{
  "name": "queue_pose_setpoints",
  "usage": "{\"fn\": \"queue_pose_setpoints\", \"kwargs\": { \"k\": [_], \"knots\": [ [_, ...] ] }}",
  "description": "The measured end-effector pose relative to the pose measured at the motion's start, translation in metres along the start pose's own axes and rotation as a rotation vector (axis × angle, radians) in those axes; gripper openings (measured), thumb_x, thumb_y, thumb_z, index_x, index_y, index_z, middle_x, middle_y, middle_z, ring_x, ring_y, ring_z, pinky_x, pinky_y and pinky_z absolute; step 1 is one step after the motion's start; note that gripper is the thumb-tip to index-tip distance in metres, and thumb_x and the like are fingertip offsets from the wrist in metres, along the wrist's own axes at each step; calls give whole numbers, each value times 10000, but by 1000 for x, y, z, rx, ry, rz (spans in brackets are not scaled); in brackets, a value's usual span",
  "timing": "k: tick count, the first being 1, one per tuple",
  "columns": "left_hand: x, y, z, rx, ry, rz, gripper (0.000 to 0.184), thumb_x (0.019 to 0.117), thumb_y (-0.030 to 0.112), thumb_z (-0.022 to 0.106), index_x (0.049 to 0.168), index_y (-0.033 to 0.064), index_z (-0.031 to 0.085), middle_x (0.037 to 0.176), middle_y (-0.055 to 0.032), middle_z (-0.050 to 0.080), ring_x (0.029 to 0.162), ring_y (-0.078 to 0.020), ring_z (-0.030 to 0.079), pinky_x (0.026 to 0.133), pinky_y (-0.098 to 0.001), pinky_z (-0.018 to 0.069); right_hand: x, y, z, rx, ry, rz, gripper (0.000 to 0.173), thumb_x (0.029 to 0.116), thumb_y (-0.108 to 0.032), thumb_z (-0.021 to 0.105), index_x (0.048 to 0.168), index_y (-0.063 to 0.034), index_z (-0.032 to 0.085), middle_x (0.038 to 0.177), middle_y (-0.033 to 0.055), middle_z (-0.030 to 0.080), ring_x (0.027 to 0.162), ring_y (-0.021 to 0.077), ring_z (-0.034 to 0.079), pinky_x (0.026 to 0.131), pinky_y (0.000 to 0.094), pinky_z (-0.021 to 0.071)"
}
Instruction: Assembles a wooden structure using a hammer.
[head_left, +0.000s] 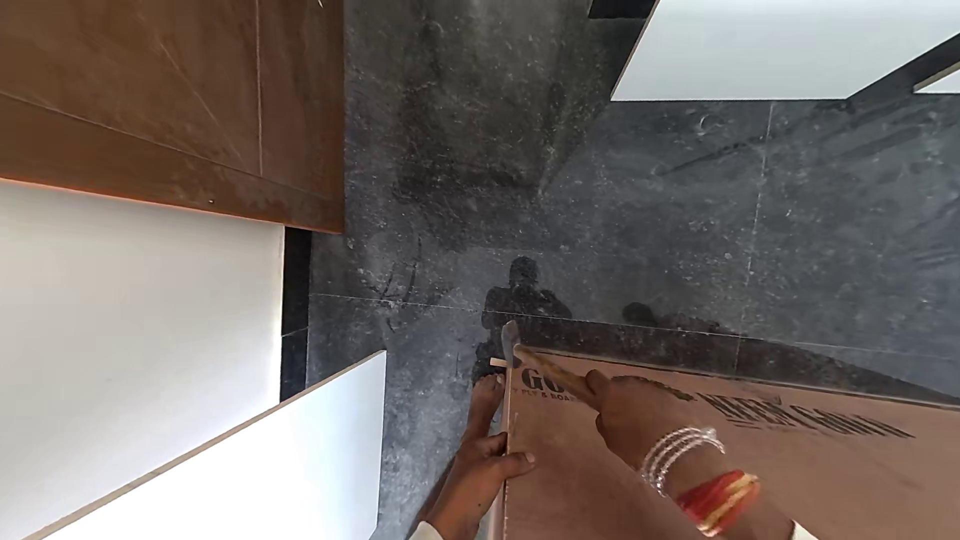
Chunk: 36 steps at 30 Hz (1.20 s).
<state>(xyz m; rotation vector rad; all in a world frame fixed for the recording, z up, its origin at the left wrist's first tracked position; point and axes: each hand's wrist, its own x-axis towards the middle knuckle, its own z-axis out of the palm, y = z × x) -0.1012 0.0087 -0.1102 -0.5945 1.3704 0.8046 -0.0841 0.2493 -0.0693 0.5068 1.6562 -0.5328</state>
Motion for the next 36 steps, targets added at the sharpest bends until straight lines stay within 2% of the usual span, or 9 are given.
{"fn": "queue_pose_setpoints", "kwargs": {
  "k": [4, 10, 14, 18, 20, 24, 26, 30, 36],
  "knots": [
    [2, -3, 0, -21, -4, 26, 368, 889, 188, 790, 1201, 10, 714, 1072, -117, 765, 974, -217, 748, 883, -397, 625, 27, -47, -11, -139, -35, -184, 420, 1008, -101, 547, 1428, -107, 539, 1238, 267, 650, 1144, 479, 638, 900, 660, 521],
    [6, -7, -1, -49, -11, 73, 366, 876, 170, 804, 1189, 1, 720, 1074, -107, 766, 968, -195, 746, 886, -372, 623, 86, -91, 10, -115, -128, -358, 359, 1054, -84, 500, 1340, 128, 549, 1395, 321, 545, 1314, 461, 523, 1112, 589, 390],
    [5, -8, 0, -50, -6, 88, 358, 866, 154, 811, 1179, 2, 726, 1075, -93, 769, 979, -176, 743, 896, -355, 616, 87, -94, 20, -266, -152, -452, 362, 1026, -7, 488, 1359, 131, 527, 1385, 386, 516, 1284, 553, 510, 1054, 685, 393],
    [1, -4, -2, 19, 11, 100, 225, 869, 163, 792, 1058, 46, 754, 970, -42, 764, 897, -120, 722, 836, -321, 597, 24, -127, -12, -314, -257, -314, 383, 1051, 15, 430, 1395, 178, 468, 1460, 368, 476, 1384, 500, 460, 1113, 610, 383],
    [0, -4, -1, -12, 13, 109, 183, 863, 135, 789, 1018, 42, 757, 932, -40, 763, 861, -113, 720, 813, -308, 597, 59, -114, 6, -351, -217, -461, 371, 1019, 10, 486, 1336, 201, 505, 1349, 432, 521, 1260, 586, 528, 998, 701, 443],
    [4, -8, -3, -12, -16, 69, 339, 905, 203, 777, 1185, 18, 726, 1064, -86, 768, 971, -174, 739, 894, -364, 613, 63, -99, 18, -164, 28, -337, 340, 1056, -89, 494, 1350, 55, 583, 1308, 301, 610, 1222, 473, 590, 1008, 636, 464],
    [3, -8, -1, 41, 20, 32, 358, 902, 251, 791, 1185, 39, 740, 1061, -79, 776, 972, -183, 749, 895, -389, 620, 57, -73, 15, -74, 214, -389, 290, 997, -152, 597, 1228, 6, 672, 1059, 266, 704, 962, 445, 694, 784, 620, 560],
    [-1, -5, 0, 95, 77, 18, 344, 871, 308, 826, 1120, 75, 781, 998, -65, 789, 929, -186, 762, 865, -399, 636, -6, -35, -21, 101, -58, -118, 447, 1005, -168, 578, 1435, -88, 487, 1216, 228, 653, 1131, 414, 652, 923, 602, 529],
    [-2, -6, 2, -60, 98, 2, 337, 871, 185, 826, 1151, 12, 752, 1002, -122, 780, 911, -237, 764, 836, -412, 640, -51, 16, 6, 280, -76, 44, 445, 975, -215, 613, 1395, -121, 498, 1055, 206, 688, 987, 395, 694, 811, 594, 549]
  ]
}}
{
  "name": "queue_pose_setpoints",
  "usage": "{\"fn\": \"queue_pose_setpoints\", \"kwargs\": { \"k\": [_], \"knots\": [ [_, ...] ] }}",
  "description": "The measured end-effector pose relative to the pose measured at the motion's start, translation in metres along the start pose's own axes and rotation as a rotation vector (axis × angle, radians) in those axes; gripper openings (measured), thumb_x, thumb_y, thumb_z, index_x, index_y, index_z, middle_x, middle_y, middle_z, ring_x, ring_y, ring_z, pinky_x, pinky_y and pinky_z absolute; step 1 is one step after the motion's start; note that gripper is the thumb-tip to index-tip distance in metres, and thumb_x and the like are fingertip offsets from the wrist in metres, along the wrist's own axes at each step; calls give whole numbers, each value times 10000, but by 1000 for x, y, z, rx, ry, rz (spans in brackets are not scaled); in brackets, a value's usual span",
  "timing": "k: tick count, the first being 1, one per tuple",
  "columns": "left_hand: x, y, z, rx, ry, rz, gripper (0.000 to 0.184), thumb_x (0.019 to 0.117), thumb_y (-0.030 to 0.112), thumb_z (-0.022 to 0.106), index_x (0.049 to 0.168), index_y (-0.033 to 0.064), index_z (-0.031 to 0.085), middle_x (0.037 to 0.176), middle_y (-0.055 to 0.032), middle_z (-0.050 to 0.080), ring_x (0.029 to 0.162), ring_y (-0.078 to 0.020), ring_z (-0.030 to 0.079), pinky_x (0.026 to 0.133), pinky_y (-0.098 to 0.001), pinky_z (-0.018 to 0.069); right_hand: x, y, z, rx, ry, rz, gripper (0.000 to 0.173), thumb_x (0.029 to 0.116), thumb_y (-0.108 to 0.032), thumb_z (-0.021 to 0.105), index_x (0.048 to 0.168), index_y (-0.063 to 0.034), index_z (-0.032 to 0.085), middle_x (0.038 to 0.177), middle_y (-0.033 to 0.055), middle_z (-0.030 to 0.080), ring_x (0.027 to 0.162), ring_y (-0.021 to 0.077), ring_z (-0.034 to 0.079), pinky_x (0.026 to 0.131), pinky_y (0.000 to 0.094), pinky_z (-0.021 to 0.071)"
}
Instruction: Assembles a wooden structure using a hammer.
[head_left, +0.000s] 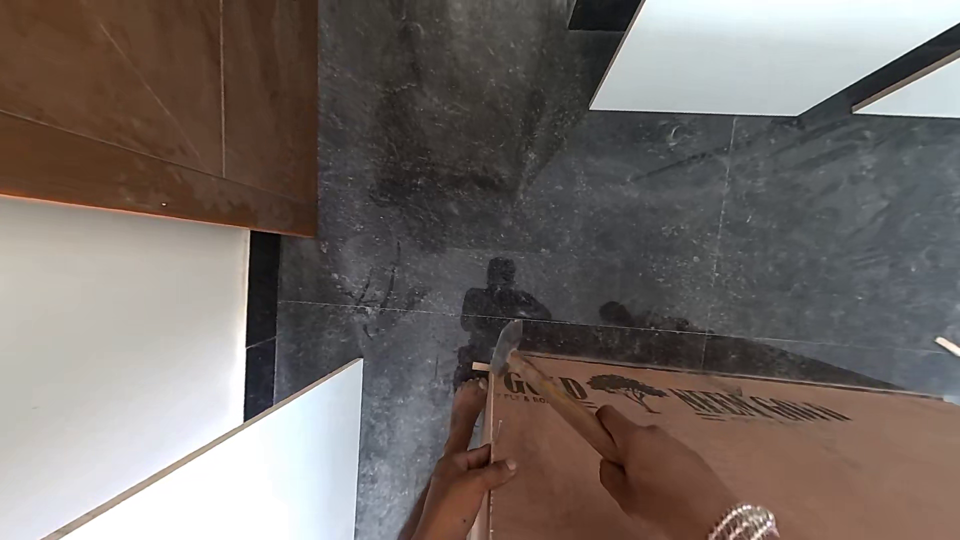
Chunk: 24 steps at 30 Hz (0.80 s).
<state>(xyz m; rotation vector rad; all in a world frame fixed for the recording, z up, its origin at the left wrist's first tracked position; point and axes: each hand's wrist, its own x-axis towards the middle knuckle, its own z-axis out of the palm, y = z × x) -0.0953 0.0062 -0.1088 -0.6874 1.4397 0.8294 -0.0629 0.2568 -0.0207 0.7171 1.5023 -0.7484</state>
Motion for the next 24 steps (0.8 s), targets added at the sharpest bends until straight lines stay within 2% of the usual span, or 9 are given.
{"fn": "queue_pose_setpoints", "kwargs": {
  "k": [3, 7, 12, 15, 17, 21, 22, 24],
  "knots": [
    [1, -7, 2, -47, 27, 28, 322, 870, 161, 818, 1145, 7, 756, 995, -132, 781, 904, -244, 767, 830, -416, 644, -3, 8, 15, -19, -48, 31, 421, 976, -213, 605, 1377, -129, 511, 1045, 210, 698, 986, 411, 698, 796, 606, 549],
    [-2, -11, 3, -28, 67, 17, 385, 848, 219, 844, 1163, 16, 759, 1002, -118, 786, 922, -234, 769, 841, -419, 645, -8, 11, 23, -94, -100, 63, 389, 990, -214, 593, 1365, -137, 523, 1078, 213, 703, 1029, 424, 695, 805, 612, 545],
    [-2, -12, 0, -23, 65, 2, 487, 814, 271, 872, 1202, 7, 739, 1052, -132, 779, 983, -263, 760, 868, -454, 637, -9, 10, 15, 7, 16, 25, 405, 972, -218, 603, 1363, -147, 523, 995, 189, 705, 933, 397, 708, 756, 585, 556],
    [-4, -9, 1, 20, 85, -7, 432, 815, 273, 874, 1148, 20, 764, 1028, -125, 783, 965, -253, 762, 856, -449, 635, -7, 4, 20, -94, -77, 50, 407, 983, -195, 614, 1375, -129, 525, 1087, 223, 703, 1025, 434, 695, 808, 627, 546],
    [-5, -5, 2, 70, 110, -14, 382, 814, 289, 878, 1085, 36, 787, 978, -112, 788, 916, -238, 767, 828, -442, 636, -9, 4, 11, -147, -92, 34, 389, 978, -181, 618, 1355, -131, 540, 1083, 226, 703, 1023, 444, 693, 798, 630, 544],
    [-6, -2, 3, 54, 101, -20, 397, 818, 271, 878, 1114, 26, 779, 986, -109, 790, 913, -235, 771, 828, -434, 642, -12, 5, 3, 34, 89, -4, 428, 972, -204, 598, 1385, -132, 513, 961, 189, 702, 906, 401, 707, 746, 590, 553],
    [-7, -3, 2, 45, 103, -20, 402, 817, 262, 878, 1121, 20, 775, 991, -113, 789, 920, -238, 770, 832, -434, 642, -11, 4, 8, 52, 95, 5, 449, 972, -206, 598, 1404, -130, 505, 966, 193, 706, 910, 401, 708, 754, 588, 553],
    [-6, -5, 2, 41, 101, -17, 406, 814, 263, 877, 1123, 20, 773, 1005, -116, 788, 940, -245, 768, 846, -442, 641, -10, 1, 16, -49, -25, 27, 423, 985, -193, 601, 1393, -107, 528, 1066, 237, 703, 1004, 447, 695, 805, 631, 546]
  ]
}}
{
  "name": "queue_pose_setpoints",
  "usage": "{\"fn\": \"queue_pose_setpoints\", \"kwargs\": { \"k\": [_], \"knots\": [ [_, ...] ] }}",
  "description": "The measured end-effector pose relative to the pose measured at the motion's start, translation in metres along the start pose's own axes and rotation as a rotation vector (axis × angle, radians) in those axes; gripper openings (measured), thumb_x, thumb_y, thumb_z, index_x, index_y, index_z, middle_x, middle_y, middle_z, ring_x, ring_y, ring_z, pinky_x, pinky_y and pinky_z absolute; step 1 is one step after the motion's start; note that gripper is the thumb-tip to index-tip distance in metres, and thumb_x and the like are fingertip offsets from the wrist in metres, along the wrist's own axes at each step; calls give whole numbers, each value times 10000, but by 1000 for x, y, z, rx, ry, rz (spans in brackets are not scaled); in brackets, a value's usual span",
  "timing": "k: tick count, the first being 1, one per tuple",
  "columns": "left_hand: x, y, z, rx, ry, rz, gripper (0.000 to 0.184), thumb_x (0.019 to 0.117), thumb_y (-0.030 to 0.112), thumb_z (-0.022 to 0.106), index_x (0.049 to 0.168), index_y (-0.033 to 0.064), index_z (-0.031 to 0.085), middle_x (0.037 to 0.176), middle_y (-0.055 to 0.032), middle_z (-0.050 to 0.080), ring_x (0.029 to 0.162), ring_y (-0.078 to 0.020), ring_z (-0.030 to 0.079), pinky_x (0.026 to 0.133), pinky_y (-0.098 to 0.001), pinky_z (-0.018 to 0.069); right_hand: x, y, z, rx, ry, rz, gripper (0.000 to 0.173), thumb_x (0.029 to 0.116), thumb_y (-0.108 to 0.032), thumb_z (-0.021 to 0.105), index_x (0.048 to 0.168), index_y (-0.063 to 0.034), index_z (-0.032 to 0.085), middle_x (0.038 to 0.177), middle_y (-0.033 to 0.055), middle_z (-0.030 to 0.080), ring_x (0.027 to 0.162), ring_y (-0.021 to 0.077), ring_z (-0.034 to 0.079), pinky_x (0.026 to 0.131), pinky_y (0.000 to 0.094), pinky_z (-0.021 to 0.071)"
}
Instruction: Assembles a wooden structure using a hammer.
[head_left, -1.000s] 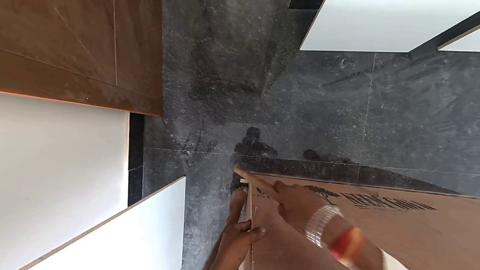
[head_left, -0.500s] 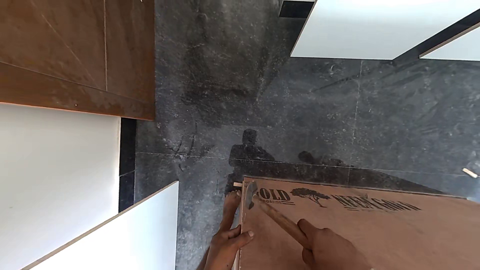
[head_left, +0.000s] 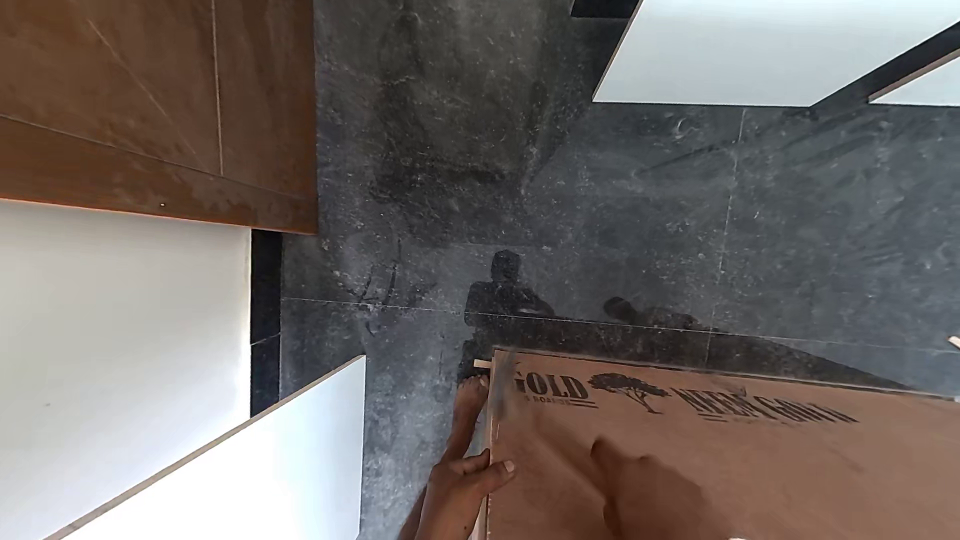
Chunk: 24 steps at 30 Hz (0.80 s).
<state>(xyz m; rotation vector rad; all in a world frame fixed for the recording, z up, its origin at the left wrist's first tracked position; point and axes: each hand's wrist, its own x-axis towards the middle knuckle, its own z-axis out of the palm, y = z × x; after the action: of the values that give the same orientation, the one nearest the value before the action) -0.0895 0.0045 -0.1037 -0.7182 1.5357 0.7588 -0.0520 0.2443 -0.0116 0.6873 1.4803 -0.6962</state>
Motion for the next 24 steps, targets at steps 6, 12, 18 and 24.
{"fn": "queue_pose_setpoints", "kwargs": {
  "k": [6, 12, 18, 24],
  "knots": [
    [1, -2, 3, -79, 4, 5, 376, 823, 205, 868, 1128, 8, 769, 985, -131, 786, 906, -257, 770, 823, -443, 644, -5, 8, -13, 140, 144, -5, 463, 964, -197, 606, 1409, -126, 505, 975, 197, 704, 918, 397, 706, 760, 590, 552],
    [3, -3, 3, -96, 4, 17, 352, 837, 180, 856, 1131, 9, 768, 980, -133, 784, 892, -253, 769, 811, -435, 645, -6, 4, 1, -9, -63, 29, 387, 975, -194, 621, 1348, -127, 546, 1072, 219, 708, 1024, 431, 696, 807, 622, 543],
    [4, -8, 1, -112, 20, 30, 374, 831, 172, 858, 1143, -6, 757, 994, -147, 779, 904, -262, 767, 819, -440, 647, -7, 4, 11, 68, 44, 21, 432, 981, -198, 598, 1393, -88, 532, 1052, 244, 703, 991, 449, 695, 799, 625, 546],
    [3, -4, 1, -102, 30, -8, 378, 836, 182, 858, 1154, 5, 755, 1006, -141, 779, 910, -258, 767, 812, -436, 646, -7, 8, 0, 200, 240, -20, 429, 953, -197, 601, 1369, -111, 538, 904, 173, 700, 844, 372, 706, 707, 559, 553]
  ]
}}
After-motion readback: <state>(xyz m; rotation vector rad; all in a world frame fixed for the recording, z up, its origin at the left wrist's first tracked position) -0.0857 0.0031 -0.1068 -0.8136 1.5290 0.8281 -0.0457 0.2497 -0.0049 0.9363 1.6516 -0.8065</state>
